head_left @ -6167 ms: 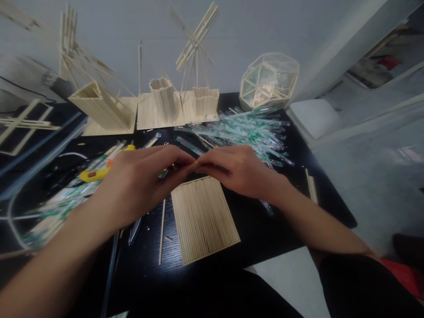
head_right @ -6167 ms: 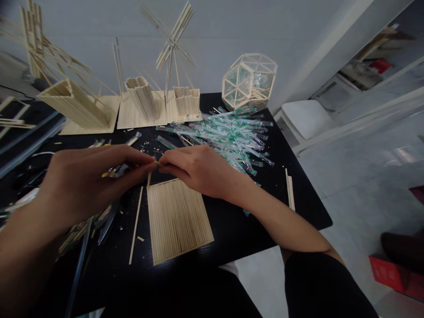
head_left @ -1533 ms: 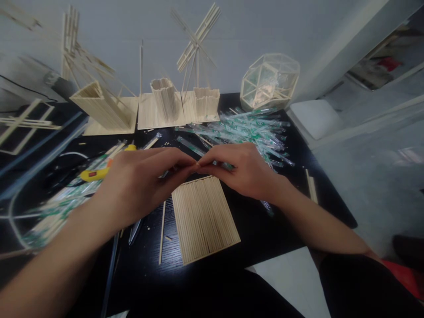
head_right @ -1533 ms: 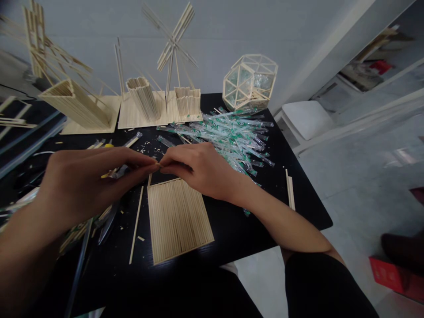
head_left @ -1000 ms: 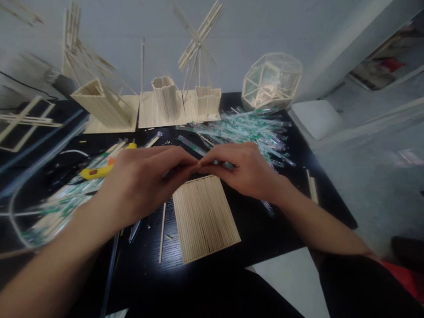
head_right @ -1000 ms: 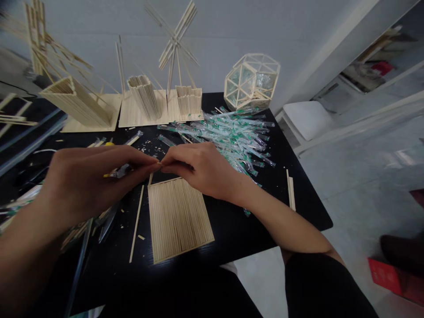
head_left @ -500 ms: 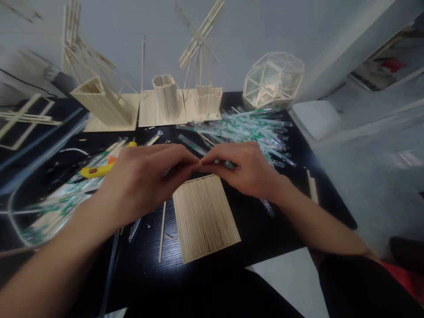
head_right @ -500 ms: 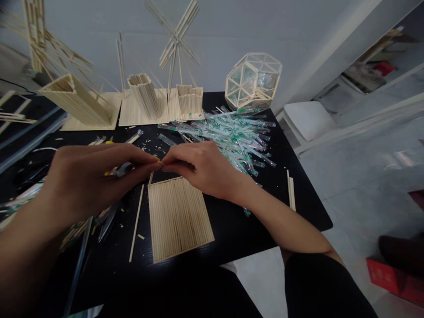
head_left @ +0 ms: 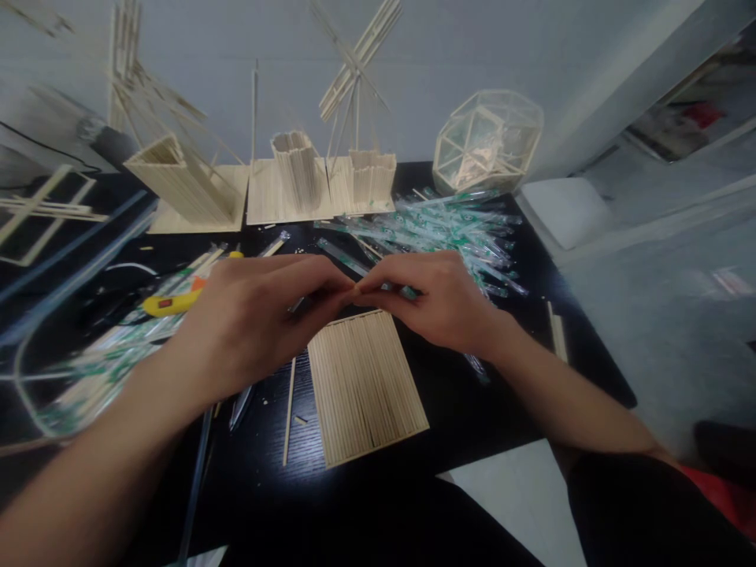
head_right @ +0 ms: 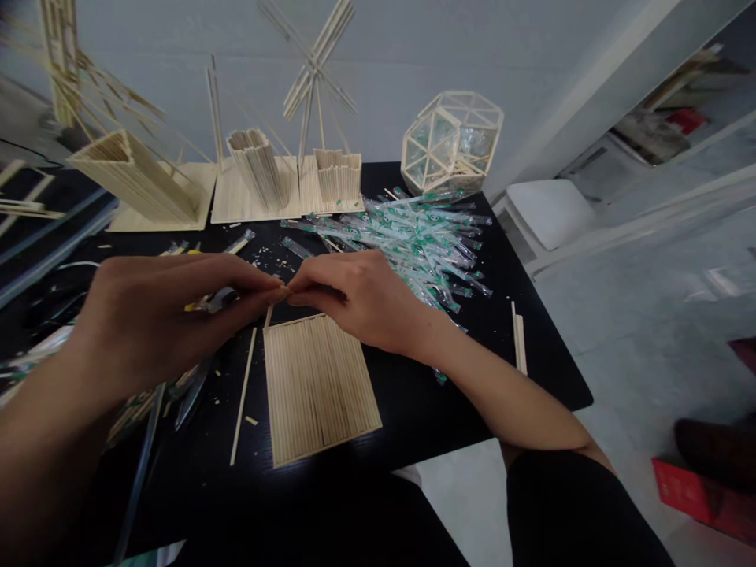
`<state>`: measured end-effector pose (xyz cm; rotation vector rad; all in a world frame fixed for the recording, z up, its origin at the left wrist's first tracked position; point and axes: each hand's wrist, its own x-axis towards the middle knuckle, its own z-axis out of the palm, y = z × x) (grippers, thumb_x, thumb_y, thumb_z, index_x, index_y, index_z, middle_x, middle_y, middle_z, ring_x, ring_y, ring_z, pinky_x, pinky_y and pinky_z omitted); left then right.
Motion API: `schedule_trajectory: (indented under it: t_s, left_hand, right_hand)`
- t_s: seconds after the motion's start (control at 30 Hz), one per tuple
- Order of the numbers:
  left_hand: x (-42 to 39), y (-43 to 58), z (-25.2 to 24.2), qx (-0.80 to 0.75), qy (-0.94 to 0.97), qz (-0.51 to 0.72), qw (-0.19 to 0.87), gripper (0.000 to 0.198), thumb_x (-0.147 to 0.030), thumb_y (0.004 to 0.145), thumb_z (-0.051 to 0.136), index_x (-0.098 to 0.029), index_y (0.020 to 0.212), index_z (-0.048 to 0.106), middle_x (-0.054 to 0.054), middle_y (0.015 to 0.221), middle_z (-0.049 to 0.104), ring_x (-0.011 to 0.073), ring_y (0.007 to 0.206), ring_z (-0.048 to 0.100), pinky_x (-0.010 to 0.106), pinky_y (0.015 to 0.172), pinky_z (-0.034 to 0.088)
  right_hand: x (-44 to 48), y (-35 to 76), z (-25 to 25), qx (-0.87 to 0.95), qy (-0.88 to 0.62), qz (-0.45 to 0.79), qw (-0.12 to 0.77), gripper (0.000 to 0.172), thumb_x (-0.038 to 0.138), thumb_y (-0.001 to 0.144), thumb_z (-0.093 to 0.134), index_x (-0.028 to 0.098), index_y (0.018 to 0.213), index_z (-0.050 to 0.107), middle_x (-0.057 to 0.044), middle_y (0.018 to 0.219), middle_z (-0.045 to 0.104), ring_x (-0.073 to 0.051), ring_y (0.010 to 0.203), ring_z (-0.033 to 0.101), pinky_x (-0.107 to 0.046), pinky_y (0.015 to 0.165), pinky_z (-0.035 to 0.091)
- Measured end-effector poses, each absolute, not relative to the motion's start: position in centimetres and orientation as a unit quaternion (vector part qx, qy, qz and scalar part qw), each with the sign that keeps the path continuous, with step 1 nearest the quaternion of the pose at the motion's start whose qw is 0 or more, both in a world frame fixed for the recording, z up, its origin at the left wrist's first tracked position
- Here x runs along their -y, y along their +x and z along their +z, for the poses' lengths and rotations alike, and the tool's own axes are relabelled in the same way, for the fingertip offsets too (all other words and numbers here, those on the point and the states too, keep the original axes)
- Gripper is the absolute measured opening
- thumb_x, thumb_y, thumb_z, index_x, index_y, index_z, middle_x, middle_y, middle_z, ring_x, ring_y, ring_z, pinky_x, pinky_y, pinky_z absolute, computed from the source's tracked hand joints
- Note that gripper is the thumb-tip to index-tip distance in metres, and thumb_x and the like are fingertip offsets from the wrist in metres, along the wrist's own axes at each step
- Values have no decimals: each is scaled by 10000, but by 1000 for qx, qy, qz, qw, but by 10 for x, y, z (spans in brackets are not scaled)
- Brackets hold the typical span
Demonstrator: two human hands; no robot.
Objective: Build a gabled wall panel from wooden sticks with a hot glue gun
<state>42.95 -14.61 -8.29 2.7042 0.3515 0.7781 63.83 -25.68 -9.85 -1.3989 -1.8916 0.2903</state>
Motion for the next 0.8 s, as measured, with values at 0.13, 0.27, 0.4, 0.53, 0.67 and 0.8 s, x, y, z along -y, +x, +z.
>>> schedule_trajectory:
  t_s: [0.13,0.27,0.4,0.53,0.67,0.8]
  left_hand:
    - [146,428,-85,-137,941,272,150,79,-328,990,660,-301,980,734,-45,804,788,134,622,710,249,582,521]
    - [145,428,-86,-134,942,269,149,90,-350,991,659,-304,985,736,-42,809,789,136,626,711,248,576,517]
    - [145,428,-86,-131,943,268,148,94,-348,992,662,-296,976,738,-37,820,791,135,641,717,244,579,518]
    - [145,428,-85,-132,942,270,151,83,-339,986,668,-295,972,737,-41,810,786,127,615,703,245,578,514]
    - [146,429,-84,-125,942,268,156,60,-314,980,679,-285,970,730,-43,807,782,117,615,697,240,577,503]
    - [148,431,-82,-120,941,268,166,51,-288,973,685,-264,942,716,-52,777,767,102,597,682,229,560,481]
  right_hand:
    - [256,638,-99,740,-548,109,373,71,247,971,724,208,930,767,6,860,803,-134,729,718,-250,699,506]
    - [257,638,-99,741,-546,109,375,75,247,974,720,208,930,766,10,855,803,-129,718,713,-249,691,507]
    - [257,638,-99,742,-544,110,376,60,236,969,728,207,930,763,11,861,805,-131,729,717,-248,698,509]
    - [257,638,-99,744,-541,106,378,58,229,964,736,193,928,763,8,855,802,-125,721,714,-243,697,506]
    - [257,639,-99,746,-532,109,387,48,213,956,745,179,927,761,8,854,800,-118,727,712,-232,691,500]
    - [258,640,-96,750,-536,118,370,50,219,975,721,188,954,754,3,877,803,-122,721,708,-241,699,499]
